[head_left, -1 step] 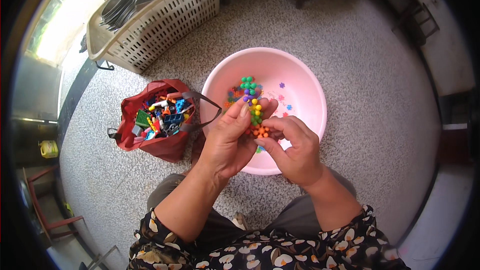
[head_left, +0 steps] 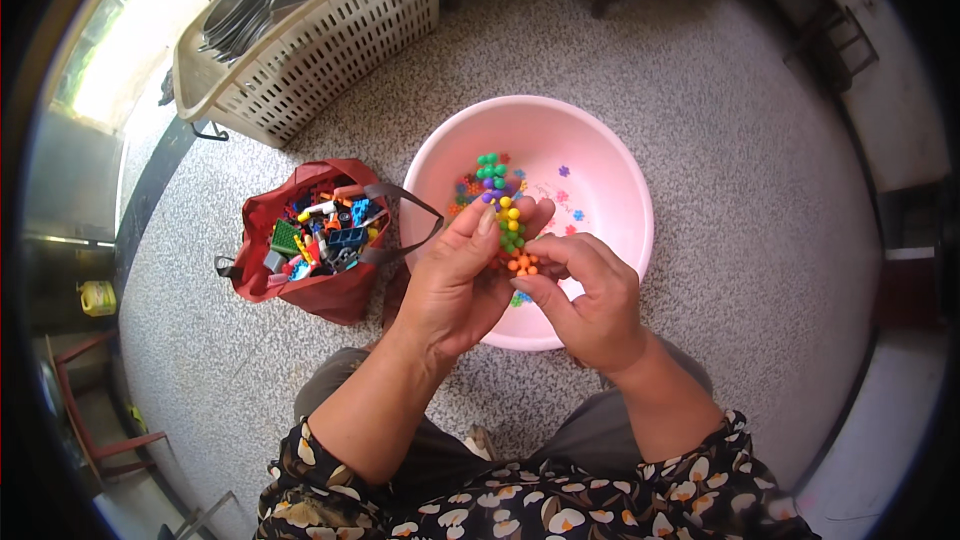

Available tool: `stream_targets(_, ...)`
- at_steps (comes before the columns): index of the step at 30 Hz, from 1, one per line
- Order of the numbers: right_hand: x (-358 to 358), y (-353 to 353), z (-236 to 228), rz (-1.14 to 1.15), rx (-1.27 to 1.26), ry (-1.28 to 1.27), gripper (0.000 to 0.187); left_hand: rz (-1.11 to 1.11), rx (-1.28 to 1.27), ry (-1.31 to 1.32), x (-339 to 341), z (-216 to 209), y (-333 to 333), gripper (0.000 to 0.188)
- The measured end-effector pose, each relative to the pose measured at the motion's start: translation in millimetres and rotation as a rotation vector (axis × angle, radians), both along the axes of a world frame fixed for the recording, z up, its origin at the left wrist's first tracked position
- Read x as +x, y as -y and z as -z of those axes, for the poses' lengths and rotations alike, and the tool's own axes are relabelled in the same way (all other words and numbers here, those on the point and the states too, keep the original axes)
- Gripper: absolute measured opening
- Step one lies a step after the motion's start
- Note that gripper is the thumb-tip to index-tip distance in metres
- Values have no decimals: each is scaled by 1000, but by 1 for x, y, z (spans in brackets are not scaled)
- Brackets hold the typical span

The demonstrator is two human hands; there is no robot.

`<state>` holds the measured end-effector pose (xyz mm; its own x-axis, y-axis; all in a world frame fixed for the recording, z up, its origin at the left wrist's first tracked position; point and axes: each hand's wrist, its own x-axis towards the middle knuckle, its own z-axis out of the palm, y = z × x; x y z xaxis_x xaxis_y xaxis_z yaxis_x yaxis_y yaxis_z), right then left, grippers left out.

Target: Assemble a toy structure using interlocking colorful snowflake beads.

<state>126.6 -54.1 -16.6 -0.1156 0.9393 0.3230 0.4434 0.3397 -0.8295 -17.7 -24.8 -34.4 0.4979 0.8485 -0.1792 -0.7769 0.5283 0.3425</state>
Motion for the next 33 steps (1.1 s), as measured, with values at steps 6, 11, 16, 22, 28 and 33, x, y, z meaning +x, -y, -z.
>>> stream_targets(6,9,6,1,-31,-290,-304,15,-59,-66,-63,-4,-5,1,37)
stream_targets(11,14,2,-11,-10,-637,-863,19,60,-71,-99,-15,-4,2,40)
stream_targets(16,28,-4,-16,-12,-661,-1001,21,174,-85,-20,-11,-4,5,43)
stream_targets(22,30,-4,-17,-13,-619,-1007,20,183,-34,-180,-6,-11,5,51)
stream_targets(28,40,-3,-18,-14,-590,-954,20,193,28,-260,-5,-9,7,55)
stream_targets(33,45,-2,-16,-33,-507,-963,19,189,99,-324,0,-15,10,59)
